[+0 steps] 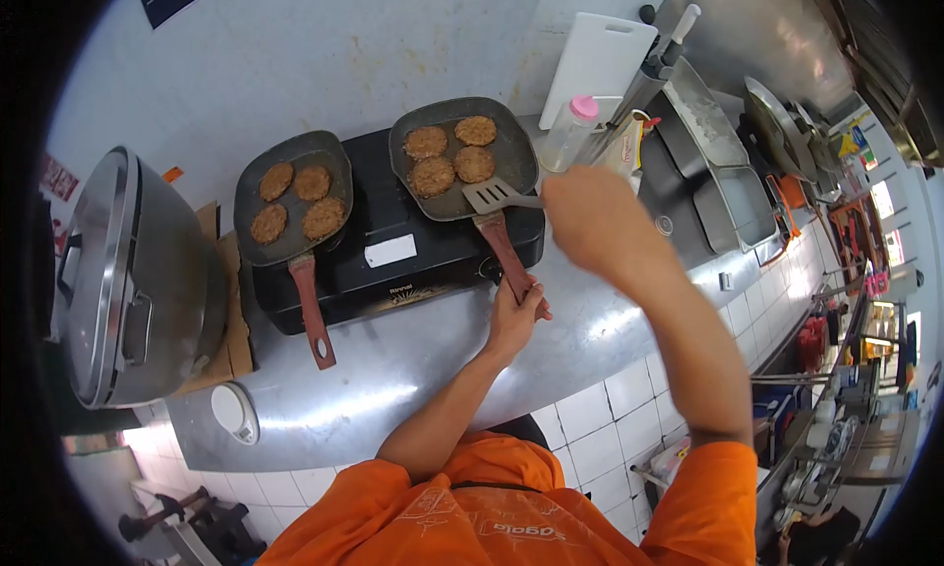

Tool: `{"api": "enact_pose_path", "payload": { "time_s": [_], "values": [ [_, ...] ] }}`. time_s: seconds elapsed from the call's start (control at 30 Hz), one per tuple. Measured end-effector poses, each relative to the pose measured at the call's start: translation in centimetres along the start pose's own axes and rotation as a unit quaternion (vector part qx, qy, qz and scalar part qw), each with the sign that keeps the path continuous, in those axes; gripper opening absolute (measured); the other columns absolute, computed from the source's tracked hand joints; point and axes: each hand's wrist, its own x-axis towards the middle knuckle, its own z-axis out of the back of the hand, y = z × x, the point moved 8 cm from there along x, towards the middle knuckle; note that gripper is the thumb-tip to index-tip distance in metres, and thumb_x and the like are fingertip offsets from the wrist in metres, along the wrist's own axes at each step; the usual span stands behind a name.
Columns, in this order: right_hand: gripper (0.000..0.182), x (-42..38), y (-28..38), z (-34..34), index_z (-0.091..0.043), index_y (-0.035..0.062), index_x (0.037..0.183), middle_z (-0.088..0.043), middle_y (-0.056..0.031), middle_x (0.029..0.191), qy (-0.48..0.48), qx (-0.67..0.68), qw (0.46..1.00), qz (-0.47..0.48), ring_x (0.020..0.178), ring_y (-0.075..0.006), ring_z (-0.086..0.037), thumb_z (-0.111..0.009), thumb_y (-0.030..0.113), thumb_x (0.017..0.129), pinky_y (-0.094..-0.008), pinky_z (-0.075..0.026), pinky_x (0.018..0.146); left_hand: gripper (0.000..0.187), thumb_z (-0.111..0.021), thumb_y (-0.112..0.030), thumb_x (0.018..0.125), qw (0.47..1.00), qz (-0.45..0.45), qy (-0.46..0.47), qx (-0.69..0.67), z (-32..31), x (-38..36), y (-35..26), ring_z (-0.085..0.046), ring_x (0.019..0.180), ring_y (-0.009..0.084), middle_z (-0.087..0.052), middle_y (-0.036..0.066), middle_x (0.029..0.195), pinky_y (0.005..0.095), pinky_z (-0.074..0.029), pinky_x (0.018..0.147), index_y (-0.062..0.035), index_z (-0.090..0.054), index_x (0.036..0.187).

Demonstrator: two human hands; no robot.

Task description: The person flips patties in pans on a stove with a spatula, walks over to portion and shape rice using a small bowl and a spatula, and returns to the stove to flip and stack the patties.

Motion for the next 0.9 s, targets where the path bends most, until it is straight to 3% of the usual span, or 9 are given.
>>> {"api": "enact_pose_path", "payload": {
  "time_s": [0.23, 0.37, 0.47, 0.57, 0.67, 0.73, 0.77, 0.8, 0.9],
  "values": [
    [0.033, -3.5, 3.9, -7.3, -0.071, 0.0110, 0.120, -0.066, -0.0196, 0.081, -0.091, 0.047, 0.979, -0.175, 0.068, -0.0382, -0.067, -0.059, 0.009, 0.090, -0.0476, -0.054, 0.062, 0.022, -0.056, -0.005, 0.099, 0.998, -0.032, 0.025, 0.057, -0.1, -0.6, -2.3, -0.066, 0.072, 0.0173, -0.060, 0.011, 0.088, 0.0307, -0.060, 0.062, 0.0042, -0.043, 0.114],
    [0.039, -6.5, 1.1, -11.2, -0.064, 0.0107, 0.135, -0.060, -0.0088, 0.072, -0.223, 0.217, 0.944, -0.109, 0.055, -0.0252, -0.059, -0.060, 0.011, 0.096, -0.0381, -0.046, 0.052, 0.023, -0.057, -0.004, 0.099, 0.998, 0.017, 0.052, -0.002, 0.0, 0.6, 0.4, -0.066, 0.073, 0.0177, -0.058, 0.010, 0.090, 0.0312, -0.060, 0.064, 0.0032, -0.043, 0.115],
    [0.039, -8.1, -1.4, -14.7, -0.063, 0.0046, 0.136, -0.053, 0.0030, 0.070, -0.076, 0.641, 0.719, -0.258, 0.058, -0.0104, -0.049, -0.063, 0.014, 0.099, -0.0311, -0.040, 0.052, 0.024, -0.057, -0.002, 0.099, 0.997, 0.039, 0.063, -0.004, 0.1, 0.2, 0.2, -0.063, 0.076, 0.0168, -0.054, 0.009, 0.096, 0.0312, -0.061, 0.067, -0.0002, -0.042, 0.117],
    [0.036, -7.6, -3.2, -10.7, -0.062, 0.0047, 0.137, -0.044, 0.0084, 0.069, -0.058, 0.726, 0.626, -0.278, 0.061, -0.0039, -0.038, -0.058, 0.016, 0.103, -0.0220, -0.032, 0.053, 0.024, -0.056, -0.001, 0.098, 0.997, 0.040, 0.061, -0.017, 0.1, 0.4, 0.6, -0.063, 0.077, 0.0165, -0.054, 0.009, 0.097, 0.0313, -0.061, 0.068, -0.0002, -0.042, 0.117],
    [0.034, -5.0, -4.4, -5.2, -0.067, 0.0030, 0.130, -0.058, -0.0005, 0.066, -0.072, 0.544, 0.805, -0.223, 0.059, -0.0121, -0.054, -0.061, 0.015, 0.099, -0.0293, -0.043, 0.056, 0.024, -0.056, 0.000, 0.098, 0.997, 0.044, 0.055, -0.016, 0.0, 0.3, 0.7, -0.063, 0.077, 0.0160, -0.053, 0.009, 0.099, 0.0309, -0.061, 0.068, 0.0000, -0.042, 0.117],
    [0.030, -3.3, -3.2, -2.7, -0.070, 0.0009, 0.122, -0.066, -0.0118, 0.073, -0.120, 0.298, 0.937, -0.141, 0.067, -0.0246, -0.064, -0.060, 0.010, 0.095, -0.0375, -0.049, 0.061, 0.025, -0.056, 0.000, 0.097, 0.998, 0.043, 0.051, -0.006, 0.0, 0.0, 0.1, -0.063, 0.077, 0.0156, -0.054, 0.009, 0.099, 0.0306, -0.061, 0.068, 0.0001, -0.042, 0.117],
    [0.028, -2.5, -1.6, -1.7, -0.071, -0.0001, 0.117, -0.070, -0.0174, 0.076, -0.140, 0.164, 0.972, -0.094, 0.071, -0.0308, -0.070, -0.060, 0.008, 0.093, -0.0415, -0.053, 0.063, 0.025, -0.056, 0.000, 0.097, 0.998, 0.046, 0.050, -0.006, 0.0, -0.1, 0.1, -0.063, 0.077, 0.0156, -0.054, 0.009, 0.099, 0.0305, -0.061, 0.069, 0.0002, -0.041, 0.117],
    [0.021, -1.8, -0.3, -2.6, -0.072, 0.0013, 0.104, -0.070, -0.0270, 0.089, -0.021, 0.125, 0.980, -0.150, 0.087, -0.0438, -0.070, -0.058, 0.004, 0.087, -0.0514, -0.055, 0.076, 0.025, -0.056, 0.001, 0.097, 0.998, 0.047, 0.049, -0.007, 0.0, -0.1, 0.1, -0.063, 0.077, 0.0156, -0.054, 0.009, 0.099, 0.0304, -0.061, 0.069, 0.0003, -0.041, 0.117],
    [0.023, -0.7, 2.3, -5.4, -0.072, 0.0053, 0.108, -0.071, -0.0215, 0.087, 0.024, 0.049, 0.985, -0.165, 0.084, -0.0416, -0.069, -0.060, 0.007, 0.088, -0.0504, -0.055, 0.077, 0.027, -0.057, 0.001, 0.096, 0.998, 0.039, 0.054, -0.016, -0.3, 0.0, 0.3, -0.063, 0.077, 0.0155, -0.053, 0.009, 0.097, 0.0305, -0.061, 0.069, 0.0006, -0.041, 0.118]
  ]
}}
